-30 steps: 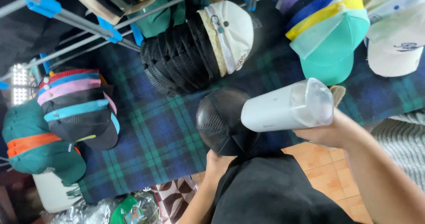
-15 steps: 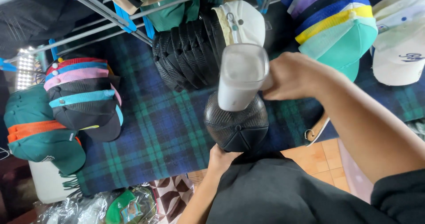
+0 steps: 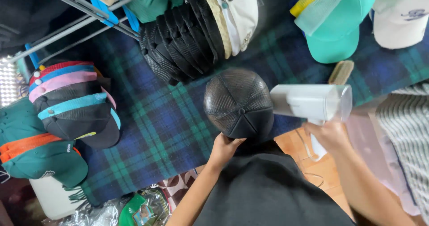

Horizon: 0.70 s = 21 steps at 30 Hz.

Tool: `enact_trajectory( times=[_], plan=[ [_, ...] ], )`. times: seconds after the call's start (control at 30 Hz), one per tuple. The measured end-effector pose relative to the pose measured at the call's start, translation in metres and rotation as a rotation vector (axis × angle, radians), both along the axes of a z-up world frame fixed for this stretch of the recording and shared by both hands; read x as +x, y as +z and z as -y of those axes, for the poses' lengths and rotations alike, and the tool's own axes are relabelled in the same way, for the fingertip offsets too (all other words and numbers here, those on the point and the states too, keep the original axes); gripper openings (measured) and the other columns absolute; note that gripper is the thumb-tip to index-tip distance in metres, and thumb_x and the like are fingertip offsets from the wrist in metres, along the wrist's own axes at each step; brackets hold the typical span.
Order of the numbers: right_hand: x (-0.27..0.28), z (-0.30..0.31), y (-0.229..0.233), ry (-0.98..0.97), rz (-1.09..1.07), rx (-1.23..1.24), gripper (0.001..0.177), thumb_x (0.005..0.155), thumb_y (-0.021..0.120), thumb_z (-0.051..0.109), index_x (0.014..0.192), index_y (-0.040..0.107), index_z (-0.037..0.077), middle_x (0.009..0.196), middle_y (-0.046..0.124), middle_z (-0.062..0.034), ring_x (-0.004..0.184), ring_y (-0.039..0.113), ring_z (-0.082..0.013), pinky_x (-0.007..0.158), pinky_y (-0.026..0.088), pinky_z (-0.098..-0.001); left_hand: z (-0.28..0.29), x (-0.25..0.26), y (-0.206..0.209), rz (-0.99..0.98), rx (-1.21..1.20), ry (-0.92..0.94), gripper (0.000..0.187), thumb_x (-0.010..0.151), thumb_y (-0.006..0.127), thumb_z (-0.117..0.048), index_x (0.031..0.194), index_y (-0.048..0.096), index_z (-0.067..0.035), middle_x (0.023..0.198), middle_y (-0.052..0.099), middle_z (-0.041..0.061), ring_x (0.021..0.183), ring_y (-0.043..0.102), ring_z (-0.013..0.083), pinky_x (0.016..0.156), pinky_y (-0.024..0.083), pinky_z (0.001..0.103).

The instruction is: The person cleans a hat using a brush and a handheld blower before placing it inside a cardboard box.

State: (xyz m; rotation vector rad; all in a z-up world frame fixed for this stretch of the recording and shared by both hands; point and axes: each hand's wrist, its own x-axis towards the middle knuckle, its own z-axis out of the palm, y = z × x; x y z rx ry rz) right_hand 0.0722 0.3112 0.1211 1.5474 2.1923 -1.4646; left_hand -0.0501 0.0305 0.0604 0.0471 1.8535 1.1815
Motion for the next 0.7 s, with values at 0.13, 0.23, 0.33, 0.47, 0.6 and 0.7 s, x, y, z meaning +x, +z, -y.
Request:
enact_trajectory(
  times=[0.13,0.23,0.33,0.47,0.6,0.7],
  plan=[
    [0.079,0.041,-0.091,0.009,-0.385,-0.037,0.014,0.062,0.071,-0.009,0.06,0.066,0.004,0.058,0.06,-0.0074,0.056,0.056,-0.0179,0.06,0.048,-0.0355,0.003,0.005,-0.02,-0.014,-0.057,-0.077,0.059,0.089,0.08,-0.041,0.131,0.064,-0.003,0.122,0.073,0.02,0.121,0.064,0.0413,0.098,0.055,0.055],
    [0.075,0.09,-0.065,-0.102,-0.307,-0.018,0.02,0.056,0.07,-0.003,0.045,0.058,0.008,0.052,0.057,-0.0059,0.051,0.051,-0.0172,0.055,0.045,-0.0354,0.008,0.009,-0.022,-0.028,-0.091,-0.102,0.049,0.092,0.076,-0.043,0.127,0.068,-0.01,0.119,0.075,0.014,0.121,0.066,0.0337,0.098,0.056,0.05],
    [0.063,0.121,-0.018,0.017,-0.486,0.223,0.036,0.061,0.074,0.002,0.034,0.053,0.01,0.039,0.053,0.001,0.036,0.051,-0.0095,0.05,0.045,-0.0182,0.021,0.014,-0.041,-0.026,-0.075,-0.125,0.042,0.1,0.065,-0.046,0.099,0.071,-0.004,0.085,0.077,0.015,0.09,0.076,0.0276,0.085,0.058,0.044],
    [0.074,0.131,0.002,0.28,-0.507,0.486,0.016,0.08,0.075,0.009,0.077,0.063,0.0,0.072,0.061,-0.0083,0.073,0.062,-0.0133,0.072,0.049,-0.0326,0.02,0.014,-0.02,0.099,-0.014,-0.063,0.05,0.107,0.05,-0.048,0.122,0.063,-0.002,0.1,0.079,0.017,0.098,0.077,0.0254,0.097,0.056,0.044],
    [0.095,0.158,-0.037,0.233,-0.511,0.293,0.018,0.074,0.081,0.015,0.082,0.069,0.004,0.075,0.067,-0.0026,0.073,0.065,-0.0096,0.067,0.051,-0.0298,0.01,0.017,0.047,0.07,0.0,-0.029,0.073,0.11,0.029,-0.052,0.143,0.052,0.01,0.149,0.051,0.032,0.146,0.04,0.0424,0.125,0.025,0.054],
    [0.102,0.177,-0.064,0.212,-0.516,0.151,0.023,0.069,0.085,0.019,0.085,0.074,0.007,0.077,0.072,0.0017,0.073,0.068,-0.0068,0.063,0.053,-0.0278,0.017,0.029,0.028,0.402,0.156,0.414,0.082,0.107,0.036,-0.059,0.152,0.042,0.01,0.155,0.044,0.032,0.146,0.041,0.0408,0.121,0.036,0.053]
  ],
)
